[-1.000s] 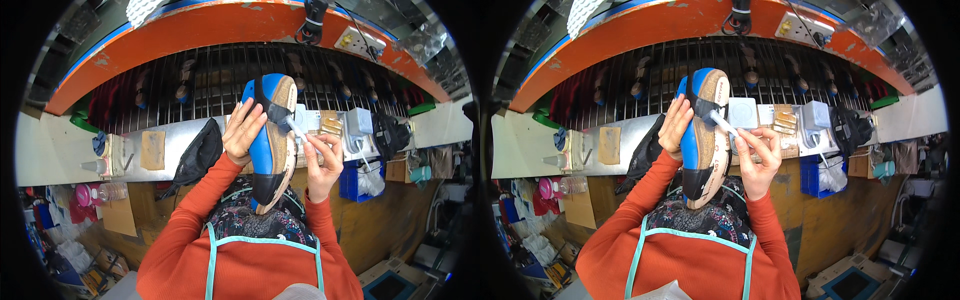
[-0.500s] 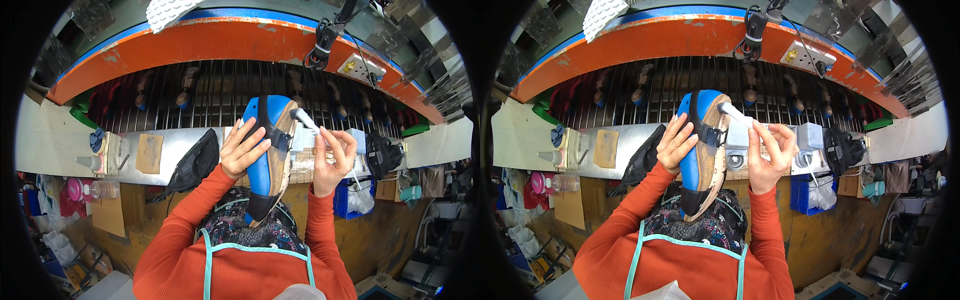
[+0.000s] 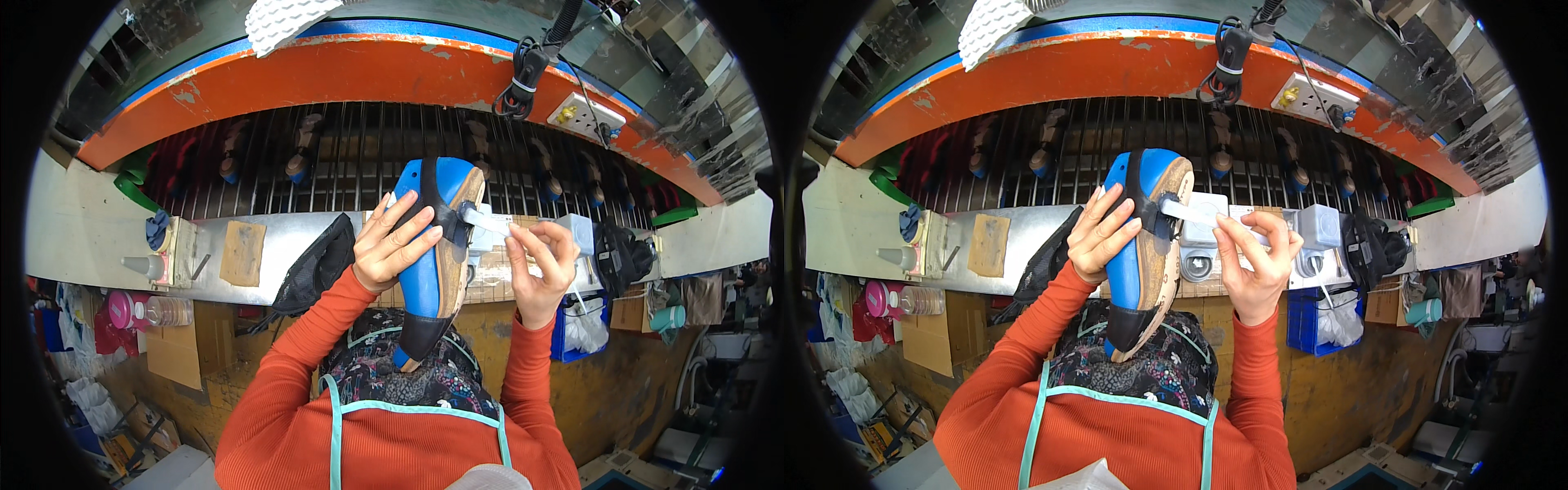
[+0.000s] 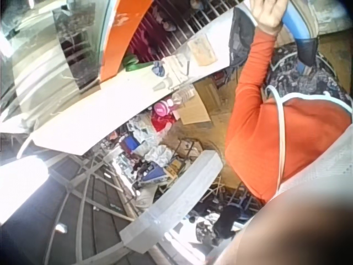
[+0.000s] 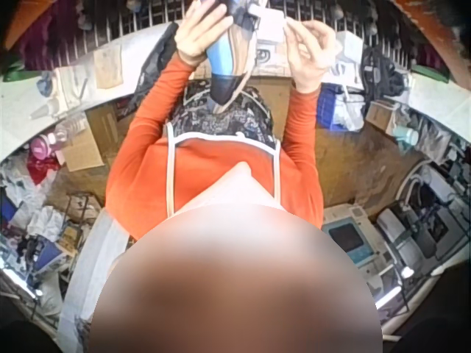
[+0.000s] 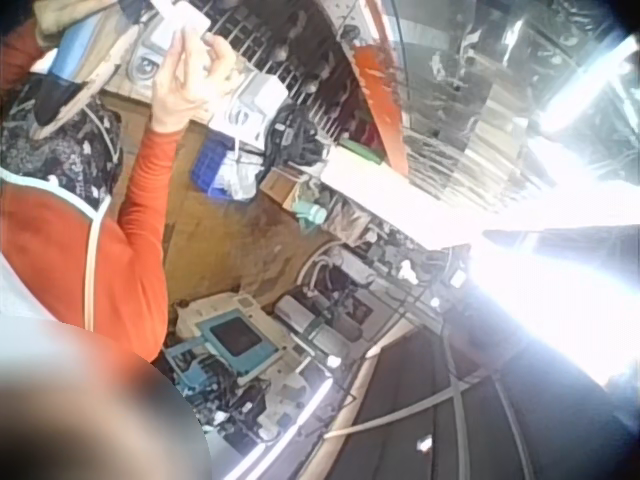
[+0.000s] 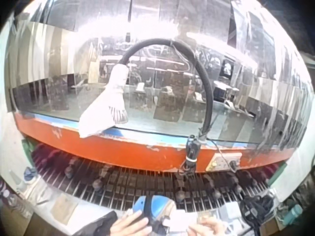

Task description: The person applies a white adhesive to the sole and strap areas of a blue and black sandal using a small brush. The sandal is held and rotated to access different surfaces while the person repeatedly dips the brush into a container of adhesive.

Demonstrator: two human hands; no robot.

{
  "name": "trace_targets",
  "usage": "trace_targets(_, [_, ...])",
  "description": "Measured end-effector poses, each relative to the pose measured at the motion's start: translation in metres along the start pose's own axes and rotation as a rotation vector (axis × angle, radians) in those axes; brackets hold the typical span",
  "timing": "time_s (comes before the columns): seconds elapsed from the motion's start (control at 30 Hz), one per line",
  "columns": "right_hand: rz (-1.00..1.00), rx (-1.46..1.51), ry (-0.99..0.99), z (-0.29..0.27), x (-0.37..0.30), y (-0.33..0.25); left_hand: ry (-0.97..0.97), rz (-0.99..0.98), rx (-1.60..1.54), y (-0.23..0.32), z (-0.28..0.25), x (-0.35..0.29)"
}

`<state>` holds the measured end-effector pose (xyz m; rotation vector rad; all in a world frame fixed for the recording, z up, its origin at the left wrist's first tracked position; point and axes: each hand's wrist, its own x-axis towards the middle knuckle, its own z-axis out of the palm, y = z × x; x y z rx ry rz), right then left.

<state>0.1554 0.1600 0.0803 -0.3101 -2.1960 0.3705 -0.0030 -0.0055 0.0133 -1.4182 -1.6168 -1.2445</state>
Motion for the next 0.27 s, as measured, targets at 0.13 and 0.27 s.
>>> trace_targets(0.13, [0.051,0.094,-0.154,-0.012,0.01,0.006,-0.008,0.013,-0.004,0.0,-0.002,0.002])
trace_targets(0.27, [0.162,0.256,-0.085,-0.011,0.014,0.005,-0.002,0.02,-0.019,0.0,-0.002,0.004])
